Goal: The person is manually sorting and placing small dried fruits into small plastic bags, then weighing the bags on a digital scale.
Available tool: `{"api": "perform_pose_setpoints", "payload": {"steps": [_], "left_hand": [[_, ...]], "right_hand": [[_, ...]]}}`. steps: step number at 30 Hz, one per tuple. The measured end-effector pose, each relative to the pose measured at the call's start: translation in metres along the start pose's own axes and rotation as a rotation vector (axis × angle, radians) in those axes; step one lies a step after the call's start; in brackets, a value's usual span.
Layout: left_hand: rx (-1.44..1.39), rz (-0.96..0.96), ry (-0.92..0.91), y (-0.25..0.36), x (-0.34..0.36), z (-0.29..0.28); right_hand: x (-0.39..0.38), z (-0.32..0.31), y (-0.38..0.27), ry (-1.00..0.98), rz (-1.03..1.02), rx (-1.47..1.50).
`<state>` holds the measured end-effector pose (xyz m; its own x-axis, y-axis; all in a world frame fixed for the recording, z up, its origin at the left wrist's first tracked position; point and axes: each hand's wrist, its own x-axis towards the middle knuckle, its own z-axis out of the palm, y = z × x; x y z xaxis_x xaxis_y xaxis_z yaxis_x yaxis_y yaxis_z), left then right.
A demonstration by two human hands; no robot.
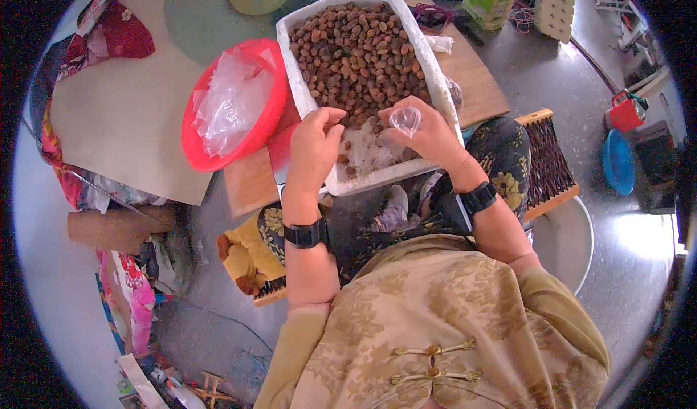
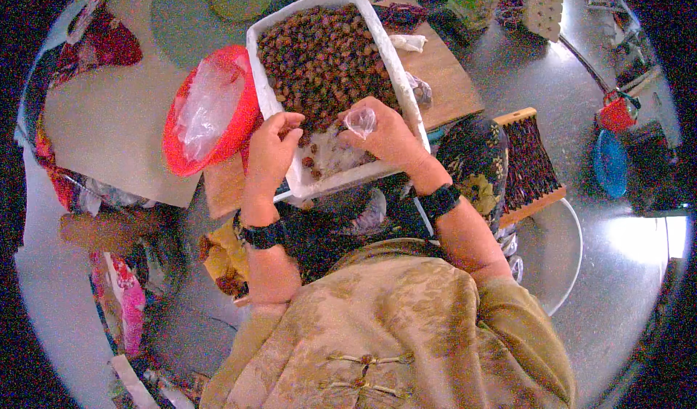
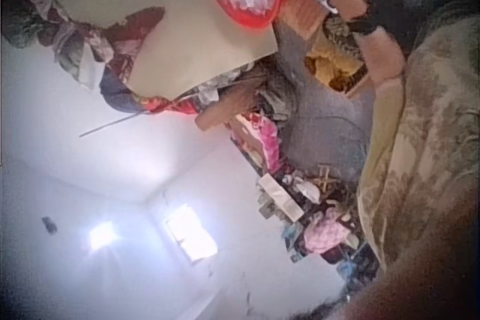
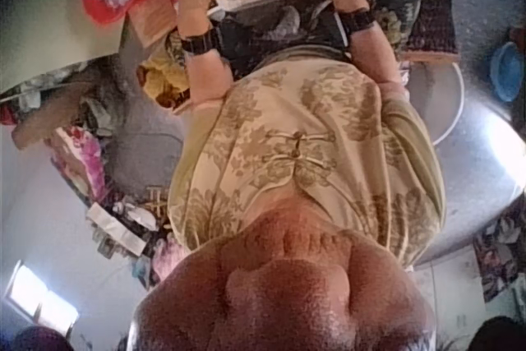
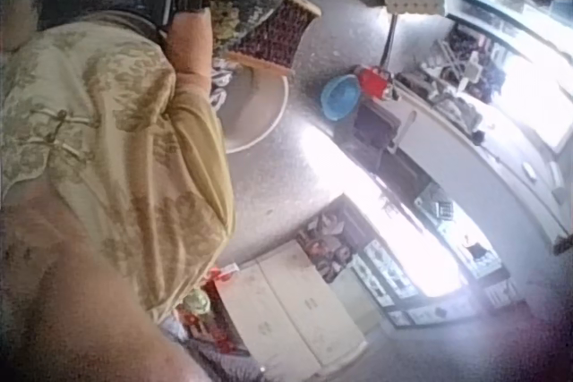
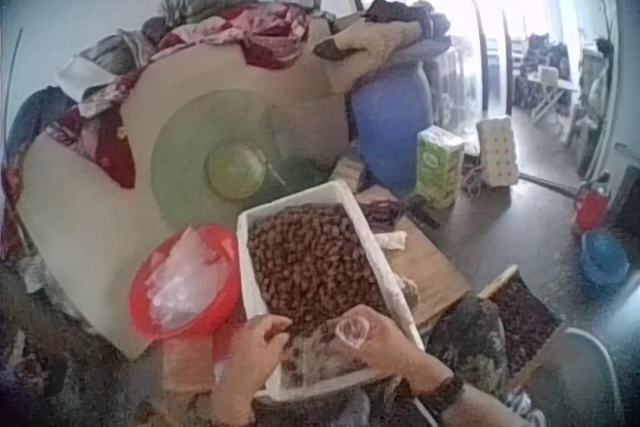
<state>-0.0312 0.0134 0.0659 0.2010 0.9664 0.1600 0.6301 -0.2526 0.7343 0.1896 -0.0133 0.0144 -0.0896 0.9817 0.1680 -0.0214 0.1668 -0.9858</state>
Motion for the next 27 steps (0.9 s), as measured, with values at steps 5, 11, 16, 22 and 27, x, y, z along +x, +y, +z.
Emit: {"api": "perform_pose_setpoints", "payload": {"steps": [5,11,16,22,27], "left_hand": [[0.432,0.217,-0.157,-0.013,-0.005,0.026],[0.668,0.124,-0.251,-0.01,-0.014,0.048],[0.662,0.173,-0.341,-0.013,-0.011,0.042],[0.718,0.171,-0.396,-0.013,-0.007,0.041],[0.734,0.215,-0.479,-0.028,-0.003,0.041]], "right_hand": [[0.002,0.0,0.012,-0.012,-0.069,-0.075],[0.001,0.001,0.016,0.001,-0.035,0.003],[0.001,0.0,0.015,-0.017,-0.024,0.067],[0.001,0.0,0.018,-0.023,-0.048,0.056],[0.001,0.0,0.014,-0.014,-0.053,-0.001]]}}
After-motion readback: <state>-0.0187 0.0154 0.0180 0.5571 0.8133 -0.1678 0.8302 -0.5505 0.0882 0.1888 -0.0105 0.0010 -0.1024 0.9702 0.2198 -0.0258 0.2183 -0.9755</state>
